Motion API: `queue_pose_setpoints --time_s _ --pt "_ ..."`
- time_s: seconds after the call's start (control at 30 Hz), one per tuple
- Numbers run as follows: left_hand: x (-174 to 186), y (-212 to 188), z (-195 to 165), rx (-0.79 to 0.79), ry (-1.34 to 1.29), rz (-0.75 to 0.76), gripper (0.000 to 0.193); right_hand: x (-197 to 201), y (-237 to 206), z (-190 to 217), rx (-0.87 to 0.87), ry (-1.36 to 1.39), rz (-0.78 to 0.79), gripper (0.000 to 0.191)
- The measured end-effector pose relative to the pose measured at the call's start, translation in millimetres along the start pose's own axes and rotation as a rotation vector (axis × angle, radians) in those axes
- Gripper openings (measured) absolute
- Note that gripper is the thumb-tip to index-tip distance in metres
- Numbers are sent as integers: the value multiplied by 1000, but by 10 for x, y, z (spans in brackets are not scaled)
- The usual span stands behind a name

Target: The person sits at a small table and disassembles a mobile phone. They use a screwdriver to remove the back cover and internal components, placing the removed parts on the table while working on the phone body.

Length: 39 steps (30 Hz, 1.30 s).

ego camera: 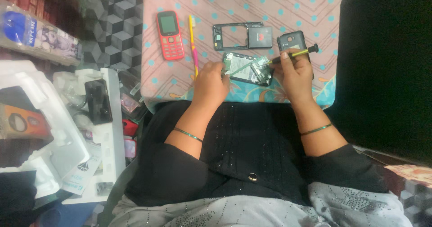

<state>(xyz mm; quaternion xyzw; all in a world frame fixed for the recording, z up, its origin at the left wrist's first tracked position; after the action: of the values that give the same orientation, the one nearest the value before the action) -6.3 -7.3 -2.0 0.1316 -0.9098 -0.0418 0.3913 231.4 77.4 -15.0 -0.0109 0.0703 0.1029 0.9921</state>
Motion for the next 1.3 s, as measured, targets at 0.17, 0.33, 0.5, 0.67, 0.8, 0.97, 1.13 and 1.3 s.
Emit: queue_pose_setpoints --time_s 0.17,0.33,0.5,0.67,0.8,0.97,1.13,1.3 --pt "-29 14 2 -19 37 -51 34 -24 -6 -5 -17 -24 -17 16" --pt "-81 43 70 108 -143 -91 38 0 -3 -12 -58 152 -55 14" --pt "-123 103 130 274 -237 -11 36 43 18 -15 -64 244 -70 14" --pt "-115 108 133 221 -334 -69 35 106 33 -22 -63 305 -133 17" --pt "-121 100 119 276 -476 -4 38 109 31 -14 -30 342 -119 17" --pt "-100 87 100 280 -437 17 36 106 11 25 -21 321 -100 17" --pt "-80 56 60 45 -144 -95 40 71 21 13 -34 250 -103 18" --pt "-96 25 50 39 -39 -63 45 51 27 1 -21 209 -87 18"
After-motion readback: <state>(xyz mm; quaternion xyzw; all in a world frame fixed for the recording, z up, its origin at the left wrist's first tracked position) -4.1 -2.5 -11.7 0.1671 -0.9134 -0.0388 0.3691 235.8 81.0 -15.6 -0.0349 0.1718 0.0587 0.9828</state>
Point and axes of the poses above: each hand's wrist, its own y-axis towards the middle knuckle, its own x-axis out of the back of the hand, z = x × y, the point moved 1 cm from there along y, towards the middle knuckle, and after that the axes turned 3 degrees about z, right-handed, at the moved point
